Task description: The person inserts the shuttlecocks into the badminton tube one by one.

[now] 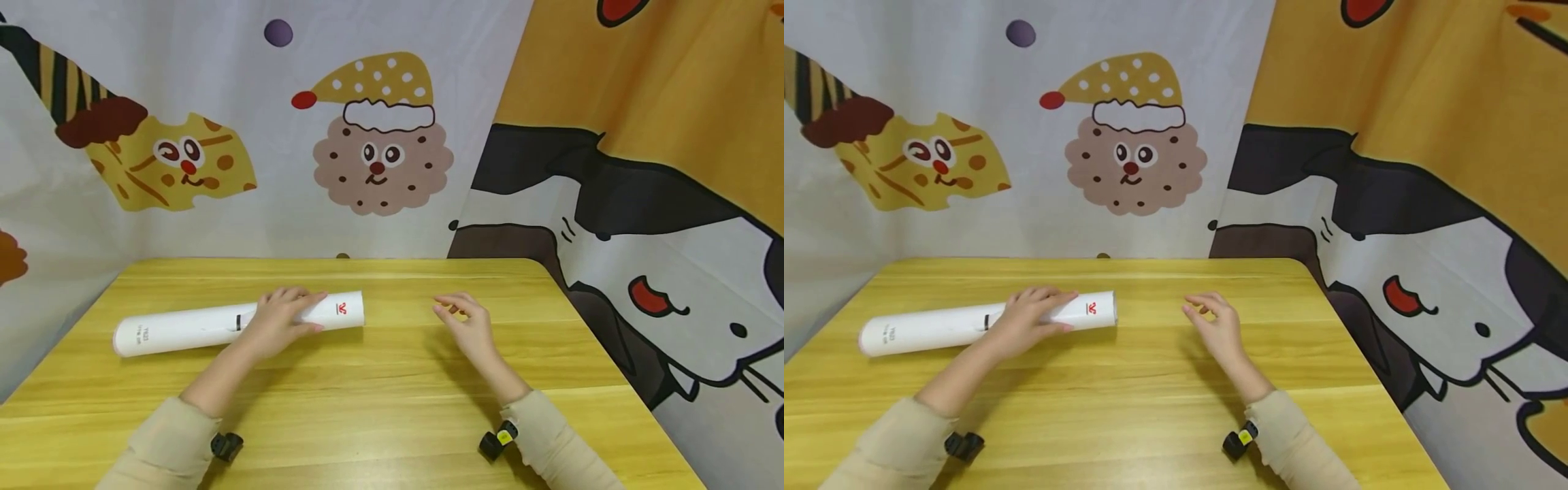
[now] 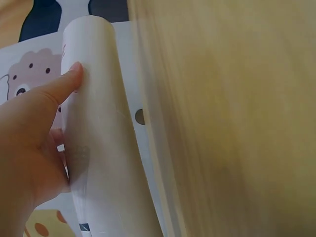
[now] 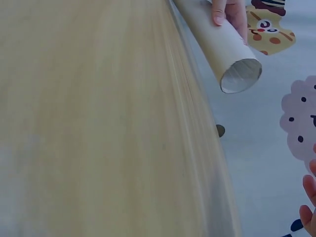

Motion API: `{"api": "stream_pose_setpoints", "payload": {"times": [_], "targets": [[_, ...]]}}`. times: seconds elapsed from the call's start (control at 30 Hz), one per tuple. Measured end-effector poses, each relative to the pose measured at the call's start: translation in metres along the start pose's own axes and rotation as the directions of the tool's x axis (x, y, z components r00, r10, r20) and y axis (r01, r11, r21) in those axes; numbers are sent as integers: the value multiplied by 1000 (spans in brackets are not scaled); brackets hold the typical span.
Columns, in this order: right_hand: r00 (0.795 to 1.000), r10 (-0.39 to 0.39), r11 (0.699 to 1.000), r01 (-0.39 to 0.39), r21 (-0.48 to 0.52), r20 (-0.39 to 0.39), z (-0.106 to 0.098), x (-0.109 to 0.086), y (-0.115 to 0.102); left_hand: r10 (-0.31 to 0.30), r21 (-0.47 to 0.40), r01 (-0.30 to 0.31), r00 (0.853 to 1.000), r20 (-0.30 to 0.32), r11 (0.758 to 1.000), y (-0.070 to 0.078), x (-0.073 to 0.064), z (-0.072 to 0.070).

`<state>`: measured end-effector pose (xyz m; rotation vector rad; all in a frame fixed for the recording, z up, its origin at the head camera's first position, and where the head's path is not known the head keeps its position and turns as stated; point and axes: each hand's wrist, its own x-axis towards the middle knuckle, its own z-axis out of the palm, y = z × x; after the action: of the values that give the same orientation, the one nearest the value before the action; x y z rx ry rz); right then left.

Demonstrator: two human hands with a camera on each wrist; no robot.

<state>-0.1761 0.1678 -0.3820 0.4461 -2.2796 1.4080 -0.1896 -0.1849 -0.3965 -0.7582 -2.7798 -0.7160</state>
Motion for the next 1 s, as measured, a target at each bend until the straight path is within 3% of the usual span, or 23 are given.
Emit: {"api": "stream_pose_setpoints", "payload": {"times": [1.0], "targets": [[996, 77, 996, -75, -41, 49, -24, -4, 7, -63, 27, 61, 995, 78, 998, -12, 2, 8]]}}
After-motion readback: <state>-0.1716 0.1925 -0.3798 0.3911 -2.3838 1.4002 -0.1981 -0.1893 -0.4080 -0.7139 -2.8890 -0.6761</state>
